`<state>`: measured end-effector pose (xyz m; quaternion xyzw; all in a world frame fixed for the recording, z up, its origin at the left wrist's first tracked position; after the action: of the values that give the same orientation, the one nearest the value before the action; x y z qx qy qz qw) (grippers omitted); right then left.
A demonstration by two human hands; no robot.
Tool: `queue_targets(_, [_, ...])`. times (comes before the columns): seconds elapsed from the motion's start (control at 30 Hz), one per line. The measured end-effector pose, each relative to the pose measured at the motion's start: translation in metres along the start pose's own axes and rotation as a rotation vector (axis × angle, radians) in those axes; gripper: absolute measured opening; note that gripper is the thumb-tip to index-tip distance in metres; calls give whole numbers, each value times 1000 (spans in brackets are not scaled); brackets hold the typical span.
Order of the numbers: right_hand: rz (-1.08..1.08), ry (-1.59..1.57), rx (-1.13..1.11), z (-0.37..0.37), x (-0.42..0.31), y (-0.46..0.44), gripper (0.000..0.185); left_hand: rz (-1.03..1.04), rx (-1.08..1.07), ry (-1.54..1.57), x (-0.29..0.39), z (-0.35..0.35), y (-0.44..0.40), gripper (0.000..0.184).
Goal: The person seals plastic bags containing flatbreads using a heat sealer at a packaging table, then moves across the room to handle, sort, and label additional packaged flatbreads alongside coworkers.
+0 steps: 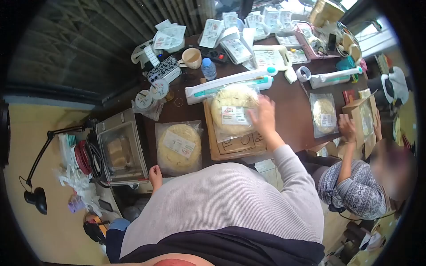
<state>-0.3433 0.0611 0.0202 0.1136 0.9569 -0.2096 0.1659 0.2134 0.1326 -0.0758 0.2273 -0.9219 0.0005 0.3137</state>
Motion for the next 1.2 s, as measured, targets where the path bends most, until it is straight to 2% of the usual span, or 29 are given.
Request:
queue_targets(0.03, [194, 38, 79, 4, 31, 16, 53, -8, -10, 1, 4, 0, 2, 39])
queue_targets(0.1, [773, -29, -525, -2, 67, 31, 56, -70, -96, 102, -10, 12, 1, 41])
queue_targets(0.13, [773, -126, -594, 3, 79, 41, 61, -103, -156, 120, -7, 13, 3, 40])
queue_targets(0.17, [784, -461, -699, 48, 124, 63, 55, -136, -215, 138, -3, 14, 6, 40])
queue_targets(0.23, [462, -581, -490, 29, 101, 53, 48, -229, -254, 313, -25, 26, 1, 37])
queue_targets(0.27, [439, -643, -343, 26, 95, 50, 38, -278, -274, 401, -31, 30, 1, 35])
queue_targets(0.37, [969, -1233, -333, -52, 53, 12, 33, -575, -243, 631, -2, 19, 10, 29])
queue_targets(0.4, [994, -1302, -327, -66, 63, 12, 26, -604, -213, 702, 5, 15, 9, 28])
queue_targets(0.5, [1114, -1657, -4, -122, 79, 11, 16, -493, -84, 878, 26, 5, -4, 34])
queue_targets(0.57, [960, -1462, 137, -120, 155, 39, 12, -438, 34, 999, 83, -10, -2, 41])
queue_targets(0.6, [939, -1180, 156, -96, 225, 67, 13, -392, 77, 998, 122, -17, 5, 43])
queue_targets(0.63, [797, -724, 417, -115, 224, 65, 17, -345, 120, 1000, 160, -23, 12, 45])
queue_targets(0.67, [643, -411, 435, -129, 233, 67, 17, -245, 30, 1038, 189, -27, 17, 41])
queue_targets(0.7, [479, -103, 437, -144, 237, 66, 18, -229, -15, 1069, 208, -28, 20, 35])
queue_targets(0.77, [388, -250, 367, -161, 207, 38, 16, -91, -169, 1000, 265, -32, 45, 20])
queue_targets(0.83, [206, -414, 277, -163, 156, 8, 17, 216, -332, 757, 317, -38, 72, 14])
queue_targets(0.87, [118, -533, 171, -165, 120, -6, 27, 366, -407, 630, 343, -41, 86, 14])
queue_targets(0.9, [-95, -663, 137, -166, 84, -18, 38, 469, -515, 571, 369, -46, 101, 14])
queue_targets(0.97, [-426, -620, -191, -187, 17, -38, 62, 665, -717, 445, 417, -56, 131, 16])
queue_targets(1.0, [-619, -613, -252, -196, -9, -42, 68, 781, -745, 345, 442, -58, 146, 17])
queue_targets(1.1, [-902, -792, -400, -175, -29, -36, 38, 930, -920, 283, 485, -46, 168, 17])
queue_targets(1.2, [-612, -784, -960, -197, -12, -58, 26, 878, -941, 393, 493, -22, 157, 19])
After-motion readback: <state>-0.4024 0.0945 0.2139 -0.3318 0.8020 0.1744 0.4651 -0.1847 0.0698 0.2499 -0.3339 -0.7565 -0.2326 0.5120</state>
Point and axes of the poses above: each hand's wrist, its own y-axis away from the middle knuckle, its own z-axis out of the palm, x = y × z, the point moved 2 cm from there along -y, towards the middle knuckle, and after that the axes turned 7 degrees about x, right-handed, at the moved point
